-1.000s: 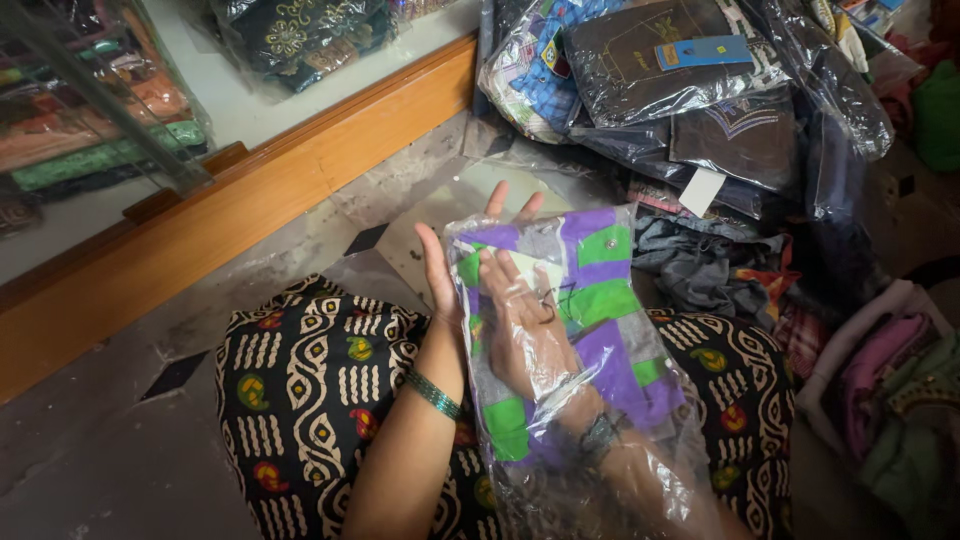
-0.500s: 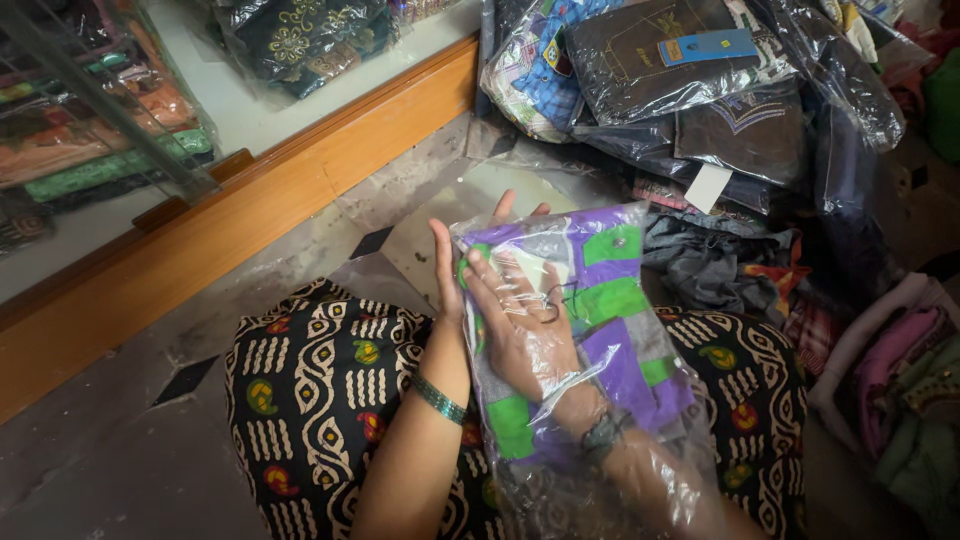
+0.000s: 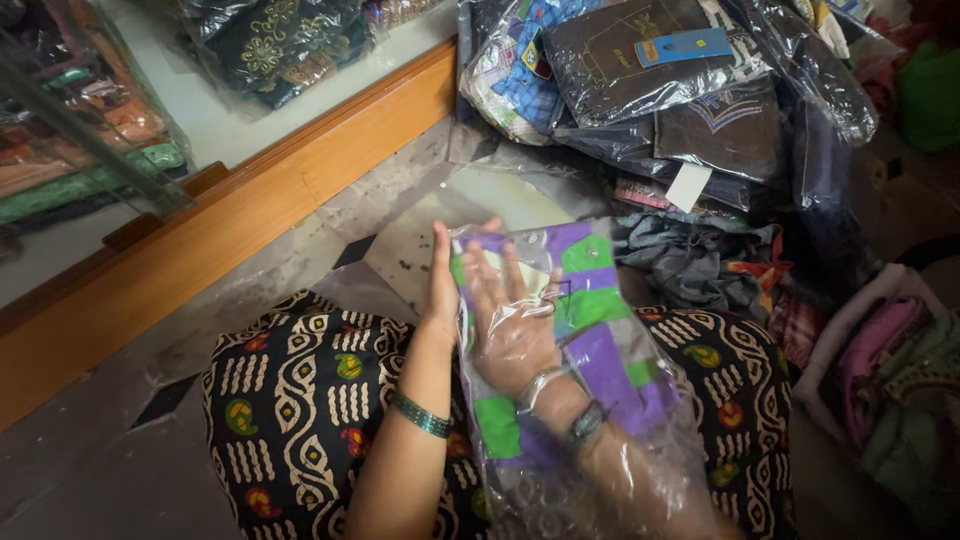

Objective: The person handles several shirts in plastic packaging, picking them up from a pile, turning them over, and placing them back down while sitting on the floor.

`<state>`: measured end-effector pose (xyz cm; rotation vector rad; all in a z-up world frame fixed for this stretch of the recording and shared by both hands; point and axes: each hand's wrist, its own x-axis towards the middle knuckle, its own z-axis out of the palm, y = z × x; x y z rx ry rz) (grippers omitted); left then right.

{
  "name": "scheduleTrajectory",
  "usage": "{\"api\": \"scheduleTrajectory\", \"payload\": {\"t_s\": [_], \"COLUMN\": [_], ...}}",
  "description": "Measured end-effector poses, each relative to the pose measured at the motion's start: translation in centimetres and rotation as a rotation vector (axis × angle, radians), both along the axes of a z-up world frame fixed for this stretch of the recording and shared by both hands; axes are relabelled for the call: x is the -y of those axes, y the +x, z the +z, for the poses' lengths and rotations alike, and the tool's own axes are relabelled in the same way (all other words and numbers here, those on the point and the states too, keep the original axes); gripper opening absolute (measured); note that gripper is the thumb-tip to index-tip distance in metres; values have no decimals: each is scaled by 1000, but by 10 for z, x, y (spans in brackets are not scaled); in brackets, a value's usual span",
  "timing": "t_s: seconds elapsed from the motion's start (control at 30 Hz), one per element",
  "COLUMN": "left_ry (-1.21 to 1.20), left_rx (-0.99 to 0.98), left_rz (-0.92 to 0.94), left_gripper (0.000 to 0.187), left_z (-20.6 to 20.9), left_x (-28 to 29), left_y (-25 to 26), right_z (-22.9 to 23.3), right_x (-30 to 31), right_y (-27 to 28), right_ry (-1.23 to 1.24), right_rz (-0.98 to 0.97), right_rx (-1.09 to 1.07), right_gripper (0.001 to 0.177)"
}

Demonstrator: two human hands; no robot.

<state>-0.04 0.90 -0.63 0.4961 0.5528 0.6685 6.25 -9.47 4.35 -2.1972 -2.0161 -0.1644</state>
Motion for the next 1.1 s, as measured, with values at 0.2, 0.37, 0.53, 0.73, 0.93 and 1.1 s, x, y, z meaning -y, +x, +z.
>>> {"api": "scheduleTrajectory", "payload": {"t_s": [0.2,0.37,0.53,0.73,0.93,1.1], "left_ry": [-119,-77,263,273,1509,1312], "left_rx": [90,81,-241,-162,-1625,-866], "left_rz": [44,32,10,276,-362,-651], "left_gripper": [86,74,43,50,67,61], "left_z": [-43,-42,-35,-51,-28,-22], "left_x": [-14,-10,-6,-13,16,58], "left_y": [10,5,-11,-3,3,11], "right_z": [-8,0,5,32,16,29], "right_x": [47,93,138,162,160,167], "right_y": [27,37,49,82,90,114], "right_ry": [-223,-212,64,-530,-157,-31], "right_rz": [-44,56,126,-271,-124,16], "right_rx": [-130,-107,52,-85,-239,-629], "right_gripper": [73,79,87,98,84,70]}}
